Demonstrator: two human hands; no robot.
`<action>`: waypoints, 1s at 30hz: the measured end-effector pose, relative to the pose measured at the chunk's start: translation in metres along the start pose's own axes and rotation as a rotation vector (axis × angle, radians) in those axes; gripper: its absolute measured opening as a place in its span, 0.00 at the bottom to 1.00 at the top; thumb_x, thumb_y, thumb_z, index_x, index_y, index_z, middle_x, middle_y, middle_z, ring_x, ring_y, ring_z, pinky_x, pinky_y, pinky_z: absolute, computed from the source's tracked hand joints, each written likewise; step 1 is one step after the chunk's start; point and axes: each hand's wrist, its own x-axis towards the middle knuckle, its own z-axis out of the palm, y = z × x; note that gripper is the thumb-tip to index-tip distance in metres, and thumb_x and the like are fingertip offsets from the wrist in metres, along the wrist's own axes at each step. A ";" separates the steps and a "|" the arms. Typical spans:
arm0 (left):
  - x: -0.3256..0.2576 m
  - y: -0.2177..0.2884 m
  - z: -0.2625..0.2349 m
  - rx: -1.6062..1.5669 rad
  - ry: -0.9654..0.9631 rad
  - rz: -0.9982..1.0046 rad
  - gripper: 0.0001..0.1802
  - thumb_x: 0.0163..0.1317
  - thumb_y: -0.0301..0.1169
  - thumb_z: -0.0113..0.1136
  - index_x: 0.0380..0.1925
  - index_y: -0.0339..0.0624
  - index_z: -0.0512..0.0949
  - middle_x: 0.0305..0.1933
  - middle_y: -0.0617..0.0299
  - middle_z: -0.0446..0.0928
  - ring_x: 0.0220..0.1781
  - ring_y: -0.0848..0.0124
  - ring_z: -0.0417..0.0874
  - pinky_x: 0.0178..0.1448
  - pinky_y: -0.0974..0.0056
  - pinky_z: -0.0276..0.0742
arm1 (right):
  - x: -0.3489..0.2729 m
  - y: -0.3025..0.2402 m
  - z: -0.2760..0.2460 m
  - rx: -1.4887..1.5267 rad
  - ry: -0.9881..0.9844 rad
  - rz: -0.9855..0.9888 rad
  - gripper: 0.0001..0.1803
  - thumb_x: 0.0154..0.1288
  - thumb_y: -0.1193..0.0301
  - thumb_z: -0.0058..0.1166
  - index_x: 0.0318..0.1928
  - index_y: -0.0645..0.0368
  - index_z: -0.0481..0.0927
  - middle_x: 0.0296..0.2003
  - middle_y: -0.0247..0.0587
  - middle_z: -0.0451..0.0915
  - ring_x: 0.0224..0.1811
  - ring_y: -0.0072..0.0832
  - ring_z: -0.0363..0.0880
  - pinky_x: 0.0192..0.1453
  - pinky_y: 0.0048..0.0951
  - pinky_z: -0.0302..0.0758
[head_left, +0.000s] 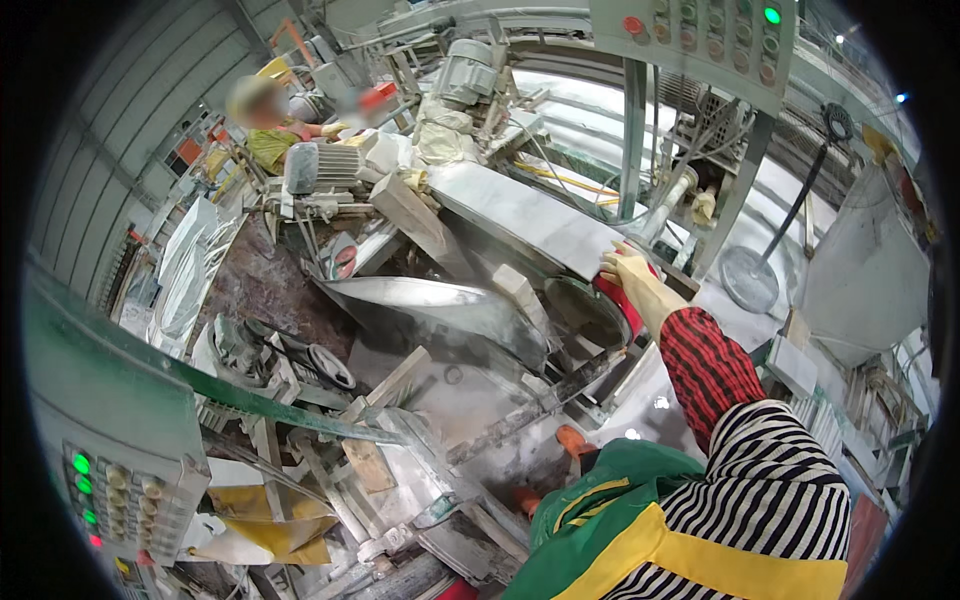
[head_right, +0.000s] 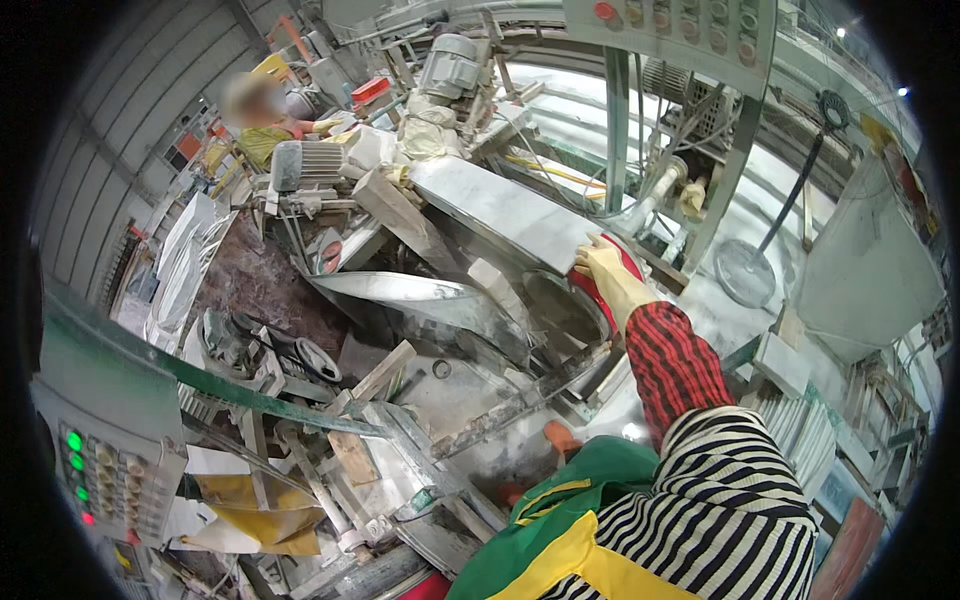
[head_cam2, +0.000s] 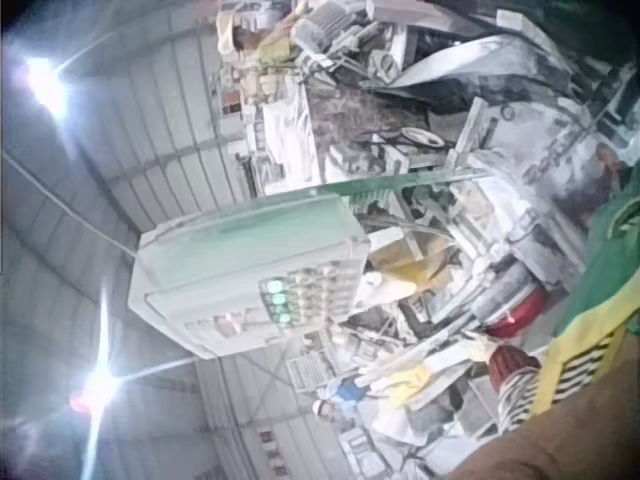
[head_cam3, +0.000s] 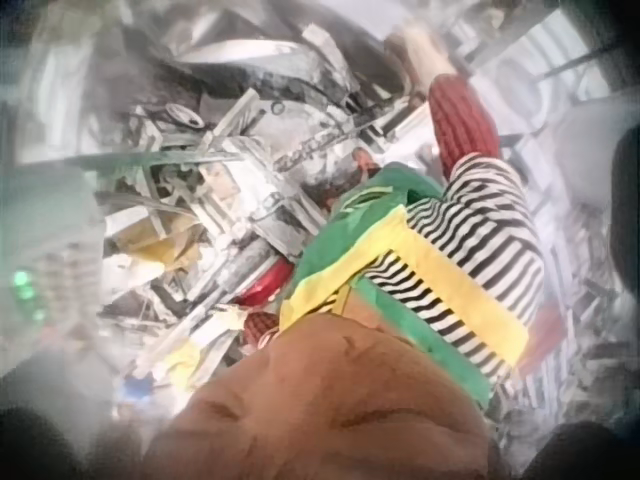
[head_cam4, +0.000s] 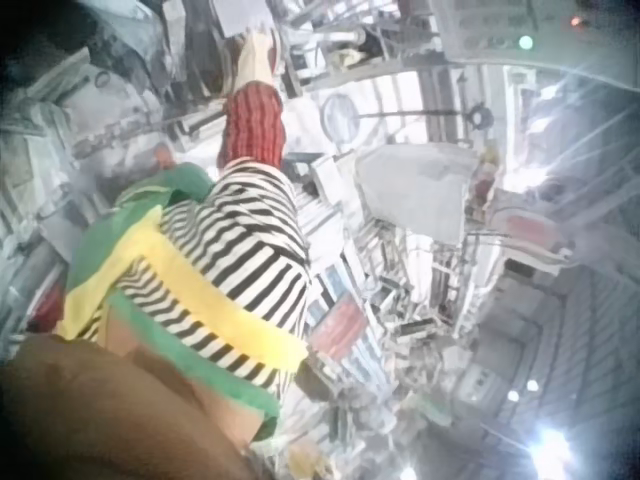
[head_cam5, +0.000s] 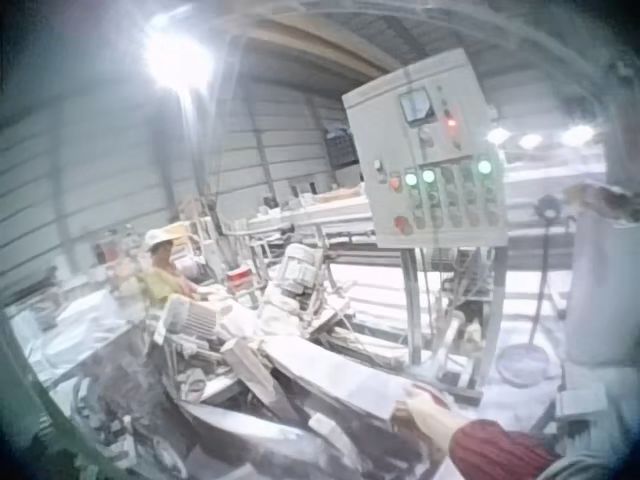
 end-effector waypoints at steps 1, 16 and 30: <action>0.007 0.023 0.000 -0.067 0.009 0.002 0.28 0.68 0.48 0.50 0.62 0.44 0.72 0.56 0.47 0.78 0.57 0.54 0.78 0.60 0.53 0.74 | 0.012 -0.015 -0.030 0.080 -0.070 0.015 0.18 0.71 0.73 0.49 0.60 0.55 0.69 0.25 0.31 0.68 0.22 0.24 0.67 0.26 0.27 0.68; -0.021 0.027 -0.010 0.110 0.185 0.008 0.29 0.67 0.51 0.53 0.62 0.46 0.73 0.59 0.49 0.76 0.59 0.50 0.76 0.59 0.46 0.72 | -0.160 0.161 -0.185 -1.011 0.058 0.320 0.21 0.67 0.69 0.49 0.60 0.58 0.72 0.32 0.42 0.81 0.32 0.37 0.81 0.32 0.37 0.75; -0.029 0.046 -0.037 0.140 0.062 -0.045 0.30 0.68 0.53 0.44 0.60 0.45 0.74 0.59 0.45 0.76 0.57 0.50 0.78 0.59 0.48 0.73 | -0.165 0.189 -0.092 -1.339 -0.238 0.333 0.28 0.57 0.63 0.50 0.58 0.59 0.78 0.43 0.51 0.85 0.41 0.36 0.86 0.49 0.33 0.80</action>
